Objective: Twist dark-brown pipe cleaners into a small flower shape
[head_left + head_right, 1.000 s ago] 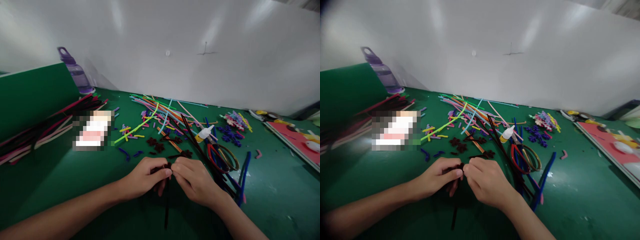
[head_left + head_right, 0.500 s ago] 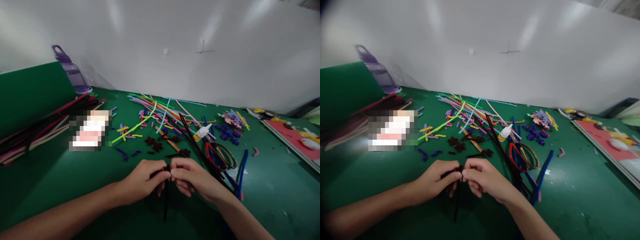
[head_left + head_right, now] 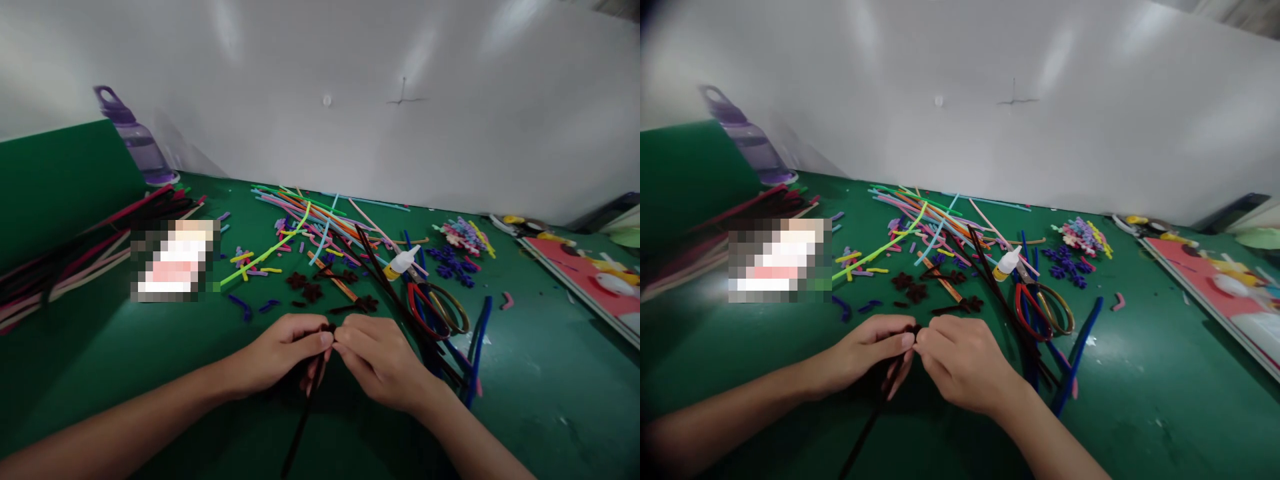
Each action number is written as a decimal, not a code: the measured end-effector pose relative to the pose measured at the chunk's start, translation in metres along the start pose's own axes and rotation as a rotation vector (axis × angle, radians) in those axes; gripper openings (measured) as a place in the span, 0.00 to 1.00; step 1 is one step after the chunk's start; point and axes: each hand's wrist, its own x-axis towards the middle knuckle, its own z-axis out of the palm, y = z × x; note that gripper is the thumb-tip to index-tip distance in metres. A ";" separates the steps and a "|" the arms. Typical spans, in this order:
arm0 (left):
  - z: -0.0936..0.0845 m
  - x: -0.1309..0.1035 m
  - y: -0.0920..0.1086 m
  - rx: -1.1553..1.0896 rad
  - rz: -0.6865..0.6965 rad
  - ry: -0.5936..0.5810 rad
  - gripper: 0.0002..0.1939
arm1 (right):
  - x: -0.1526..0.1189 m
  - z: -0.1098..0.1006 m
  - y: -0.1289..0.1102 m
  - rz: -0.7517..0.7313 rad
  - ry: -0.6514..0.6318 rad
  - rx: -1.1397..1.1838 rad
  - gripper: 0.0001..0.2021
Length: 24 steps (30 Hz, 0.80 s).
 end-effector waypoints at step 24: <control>0.006 -0.006 0.001 0.611 0.324 0.126 0.14 | 0.004 0.011 -0.017 0.892 -0.030 1.155 0.18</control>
